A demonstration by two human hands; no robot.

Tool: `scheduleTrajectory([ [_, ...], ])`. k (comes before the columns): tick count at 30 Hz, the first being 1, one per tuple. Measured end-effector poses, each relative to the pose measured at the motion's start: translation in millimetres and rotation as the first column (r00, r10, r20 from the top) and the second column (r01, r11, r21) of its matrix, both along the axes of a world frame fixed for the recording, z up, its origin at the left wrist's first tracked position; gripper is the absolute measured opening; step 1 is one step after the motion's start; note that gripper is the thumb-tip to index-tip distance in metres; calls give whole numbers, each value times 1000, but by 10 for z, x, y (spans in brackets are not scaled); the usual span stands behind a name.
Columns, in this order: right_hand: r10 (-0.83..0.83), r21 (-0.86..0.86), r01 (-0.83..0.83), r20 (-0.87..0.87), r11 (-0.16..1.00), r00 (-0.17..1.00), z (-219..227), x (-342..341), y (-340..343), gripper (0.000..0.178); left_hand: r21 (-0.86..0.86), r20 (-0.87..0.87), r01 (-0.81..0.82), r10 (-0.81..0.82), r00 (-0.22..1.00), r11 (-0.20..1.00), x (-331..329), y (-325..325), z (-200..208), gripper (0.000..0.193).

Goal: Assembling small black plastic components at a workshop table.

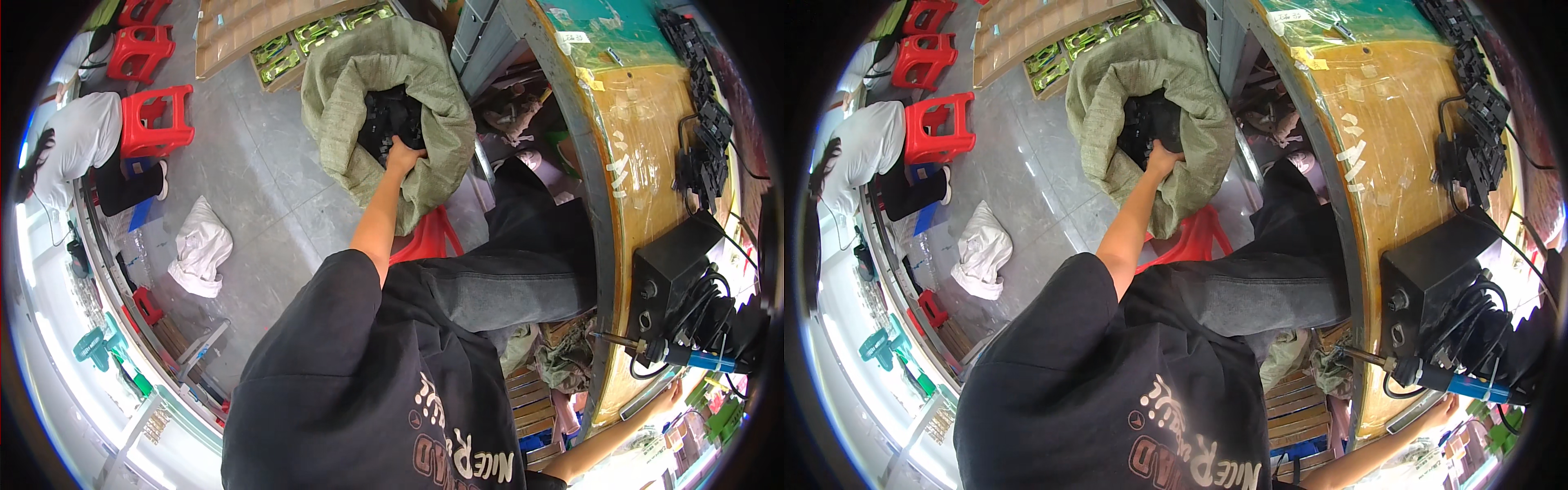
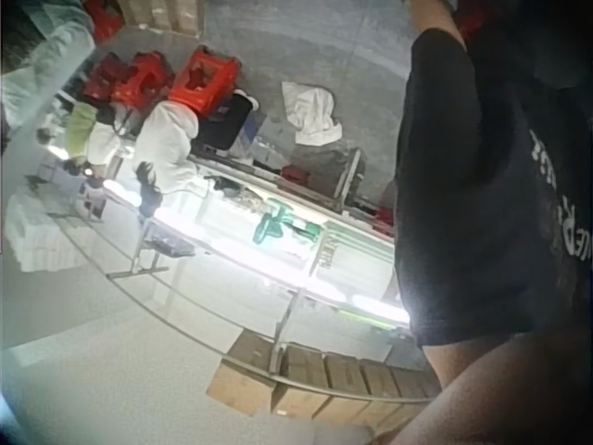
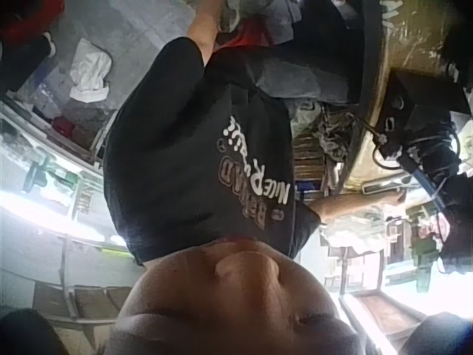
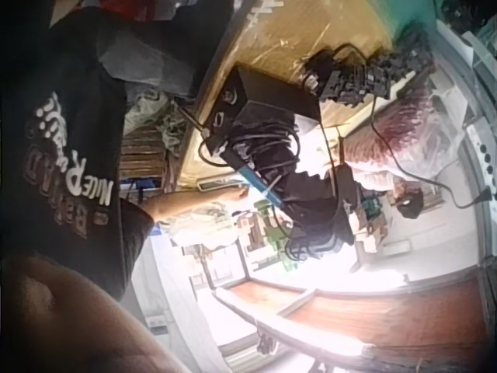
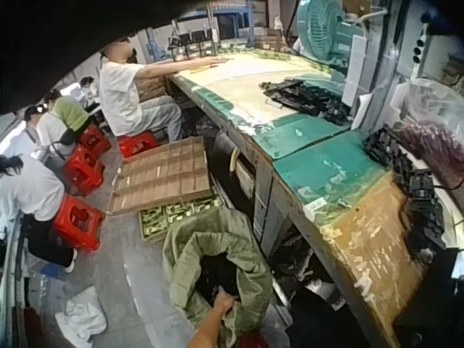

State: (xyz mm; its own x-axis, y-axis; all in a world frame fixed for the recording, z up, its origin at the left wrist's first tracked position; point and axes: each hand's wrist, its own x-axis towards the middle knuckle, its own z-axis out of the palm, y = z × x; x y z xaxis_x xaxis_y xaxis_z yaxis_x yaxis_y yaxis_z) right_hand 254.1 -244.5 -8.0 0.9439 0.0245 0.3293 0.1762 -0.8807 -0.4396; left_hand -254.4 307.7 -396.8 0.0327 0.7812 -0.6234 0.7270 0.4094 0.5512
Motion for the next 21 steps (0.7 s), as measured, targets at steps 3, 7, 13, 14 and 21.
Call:
scheduleTrajectory([
  [3, 30, 41, -32, 33, 999, 999, -54, 30, -28, 22, 8, -50, -37, 38, 998, 999, -16, -32, 125, 87],
  [7, 32, 33, -34, 57, 999, 998, -82, 42, 39, 20, 70, -82, -145, 151, 985, 987, -73, -164, 211, 83],
  [13, 14, 159, -17, 21, 987, 1000, -125, 49, 31, 20, 325, 108, -495, 489, 866, 806, -271, -249, 301, 80],
  [14, 16, 169, -20, 20, 985, 1000, -138, 84, 3, 20, 422, 183, -583, 564, 805, 694, -296, -255, 326, 78],
  [21, 26, 118, -30, 34, 993, 999, -135, 52, -26, 22, 677, 210, -314, 235, 949, 666, -77, -234, 899, 67],
])
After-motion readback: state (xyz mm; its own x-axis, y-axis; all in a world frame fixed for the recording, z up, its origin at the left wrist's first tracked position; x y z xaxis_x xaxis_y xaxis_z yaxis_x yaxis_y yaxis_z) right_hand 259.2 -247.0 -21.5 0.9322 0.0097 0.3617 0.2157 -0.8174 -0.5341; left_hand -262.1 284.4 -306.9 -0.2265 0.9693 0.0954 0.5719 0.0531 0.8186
